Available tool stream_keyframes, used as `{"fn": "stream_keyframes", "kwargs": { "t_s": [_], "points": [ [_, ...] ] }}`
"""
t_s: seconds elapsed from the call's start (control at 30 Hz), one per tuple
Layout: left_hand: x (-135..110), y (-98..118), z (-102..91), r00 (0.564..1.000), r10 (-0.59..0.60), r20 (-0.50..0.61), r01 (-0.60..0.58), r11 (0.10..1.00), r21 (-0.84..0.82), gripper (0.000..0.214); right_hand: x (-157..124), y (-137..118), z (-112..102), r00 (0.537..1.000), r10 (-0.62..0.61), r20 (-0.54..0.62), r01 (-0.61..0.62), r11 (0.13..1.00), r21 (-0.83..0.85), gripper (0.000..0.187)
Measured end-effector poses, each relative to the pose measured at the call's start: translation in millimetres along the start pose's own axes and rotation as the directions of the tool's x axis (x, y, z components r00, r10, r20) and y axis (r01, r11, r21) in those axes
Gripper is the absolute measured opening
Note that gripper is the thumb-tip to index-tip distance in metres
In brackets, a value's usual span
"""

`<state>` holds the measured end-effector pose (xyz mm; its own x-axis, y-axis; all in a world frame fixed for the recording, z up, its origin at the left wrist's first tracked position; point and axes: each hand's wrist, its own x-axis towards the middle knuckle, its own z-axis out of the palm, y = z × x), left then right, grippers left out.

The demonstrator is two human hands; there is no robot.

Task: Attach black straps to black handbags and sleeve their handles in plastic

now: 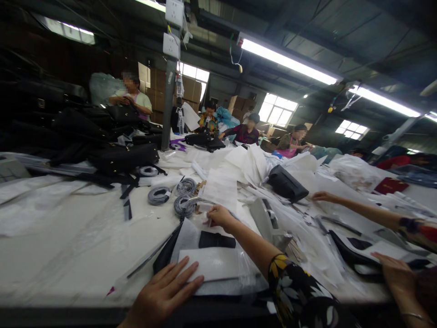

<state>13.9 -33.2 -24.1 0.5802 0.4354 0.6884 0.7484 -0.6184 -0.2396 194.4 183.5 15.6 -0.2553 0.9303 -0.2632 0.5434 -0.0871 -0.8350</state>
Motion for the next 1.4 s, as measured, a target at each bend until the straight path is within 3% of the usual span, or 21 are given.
{"fn": "stream_keyframes", "kwargs": {
  "t_s": [0.13,0.3,0.37,0.47,0.6,0.77,0.9,1.03,1.1,1.23,1.4],
  "points": [
    [6,6,-0.1,1.000,0.020,-0.001,-0.020,1.000,-0.012,0.044,2,-13,-1,0.996,-0.068,-0.051,0.078,0.970,0.231,0.024],
    [8,15,2.5,0.998,0.045,0.034,-0.045,0.999,0.011,0.044,-2,-31,-9,0.981,-0.174,-0.086,0.192,0.939,0.287,0.033],
    [7,16,3.1,0.999,0.035,0.040,-0.036,0.999,0.012,0.044,-8,-36,-14,0.975,-0.217,-0.039,0.220,0.944,0.245,0.032],
    [7,17,2.2,0.999,0.016,0.031,-0.016,1.000,-0.011,0.044,-20,-44,-24,0.962,-0.269,0.051,0.261,0.958,0.119,0.015],
    [10,20,0.7,0.999,0.010,0.038,-0.010,1.000,0.016,0.047,-32,-59,-31,0.922,-0.383,0.056,0.387,0.916,-0.106,0.006],
    [15,23,6.1,0.999,0.024,0.025,-0.025,0.998,0.053,0.048,-32,-76,-33,0.880,-0.463,0.107,0.471,0.825,-0.312,0.012],
    [15,25,8.8,1.000,0.004,0.017,-0.005,0.999,0.039,0.046,-26,-81,-39,0.871,-0.452,0.194,0.492,0.801,-0.340,0.018],
    [19,28,3.3,0.998,-0.036,0.052,0.037,0.999,-0.014,0.047,-24,-86,-45,0.849,-0.510,0.139,0.525,0.783,-0.333,0.048],
    [23,29,0.0,0.997,-0.046,0.069,0.048,0.999,-0.023,0.048,-28,-91,-46,0.825,-0.557,0.093,0.557,0.774,-0.301,0.051],
    [27,30,-3.0,0.995,-0.059,0.084,0.061,0.998,-0.028,0.048,-56,-104,-42,0.765,-0.642,0.047,0.641,0.754,-0.145,0.025],
    [25,31,-3.2,0.987,-0.063,0.146,0.075,0.994,-0.081,0.052,-131,-92,-29,0.707,-0.705,0.045,0.706,0.703,-0.085,0.014]
  ]
}}
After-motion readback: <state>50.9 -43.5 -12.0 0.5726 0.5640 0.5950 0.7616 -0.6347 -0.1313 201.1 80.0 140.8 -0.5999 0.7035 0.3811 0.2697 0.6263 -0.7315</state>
